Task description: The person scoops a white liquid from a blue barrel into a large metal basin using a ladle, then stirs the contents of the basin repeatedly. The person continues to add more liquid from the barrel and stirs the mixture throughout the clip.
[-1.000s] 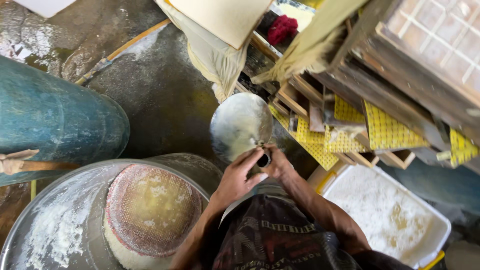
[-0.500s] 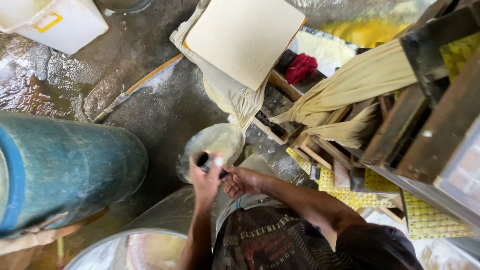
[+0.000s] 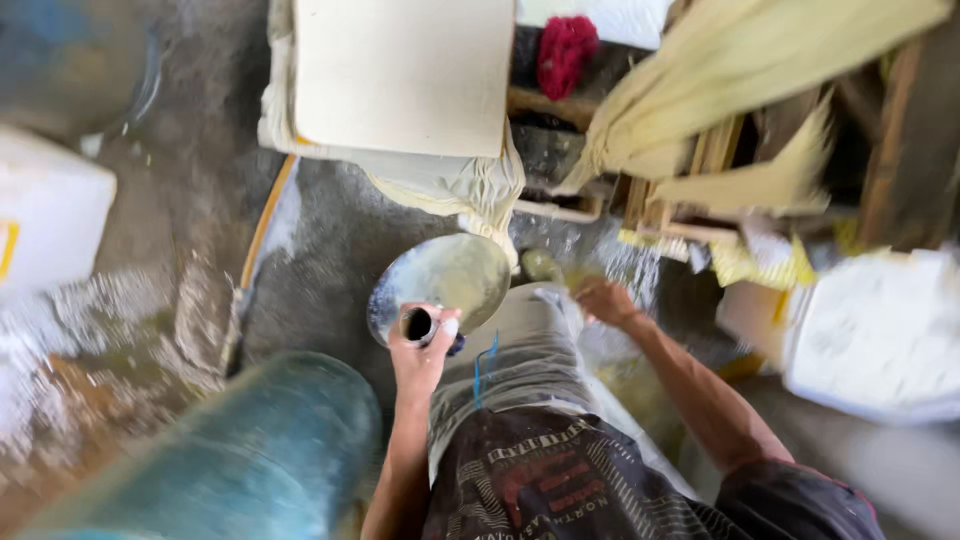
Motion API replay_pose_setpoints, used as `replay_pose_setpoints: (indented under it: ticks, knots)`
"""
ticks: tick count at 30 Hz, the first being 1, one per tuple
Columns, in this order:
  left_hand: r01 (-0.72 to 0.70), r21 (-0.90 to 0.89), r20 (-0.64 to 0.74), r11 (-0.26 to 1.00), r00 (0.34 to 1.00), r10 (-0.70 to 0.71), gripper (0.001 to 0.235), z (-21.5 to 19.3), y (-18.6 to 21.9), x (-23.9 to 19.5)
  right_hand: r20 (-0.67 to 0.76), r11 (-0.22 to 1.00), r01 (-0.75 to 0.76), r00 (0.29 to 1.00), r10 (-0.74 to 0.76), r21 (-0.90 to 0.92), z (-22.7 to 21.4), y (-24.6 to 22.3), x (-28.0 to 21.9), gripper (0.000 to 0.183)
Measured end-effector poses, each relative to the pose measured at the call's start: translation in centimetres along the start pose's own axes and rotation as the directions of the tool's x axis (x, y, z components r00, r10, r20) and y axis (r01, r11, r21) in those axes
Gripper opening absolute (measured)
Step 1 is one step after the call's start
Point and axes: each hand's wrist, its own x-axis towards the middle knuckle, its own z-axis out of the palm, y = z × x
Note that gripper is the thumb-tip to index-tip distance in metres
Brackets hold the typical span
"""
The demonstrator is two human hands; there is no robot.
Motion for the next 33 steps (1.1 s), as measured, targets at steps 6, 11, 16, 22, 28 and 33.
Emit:
replay_pose_setpoints:
  ticks: [6,11,16,22,28,33]
  knots:
    - [0.129,0.063,0.383,0.990,0.912,-0.143,0.013,-7.7,-1.8,6.9,-0.642,0.795,-0.607,0.601,0.476,0.020,8.4,5.5,3.4,0.029]
    - [0.094,0.344,0.449,0.934,0.857,-0.252,0.017,-9.4,-4.4,11.6,-0.856,0.971,-0.215,0.517,0.018,-0.109,10.9,9.6,14.2,0.033]
    - [0.089,0.441,0.478,0.893,0.818,-0.318,0.018,-10.5,-9.3,15.3,-0.909,0.965,0.084,0.364,0.202,0.248,6.4,16.9,27.9,0.059]
    - [0.040,0.479,0.630,0.877,0.680,-0.375,0.018,-12.3,-18.0,19.4,-0.820,0.919,-0.117,0.419,0.390,0.377,4.8,21.1,38.7,0.060]
    - [0.070,0.462,0.766,0.884,0.470,-0.438,0.019,-11.7,-27.6,23.1,0.006,0.931,-0.177,0.982,0.189,-0.320,11.1,17.6,40.7,0.075]
    - [-0.022,0.285,0.885,0.958,0.391,-0.254,0.019,-9.8,-32.8,25.0,0.028,0.810,-0.049,0.996,0.081,-0.584,7.1,18.5,41.1,0.090]
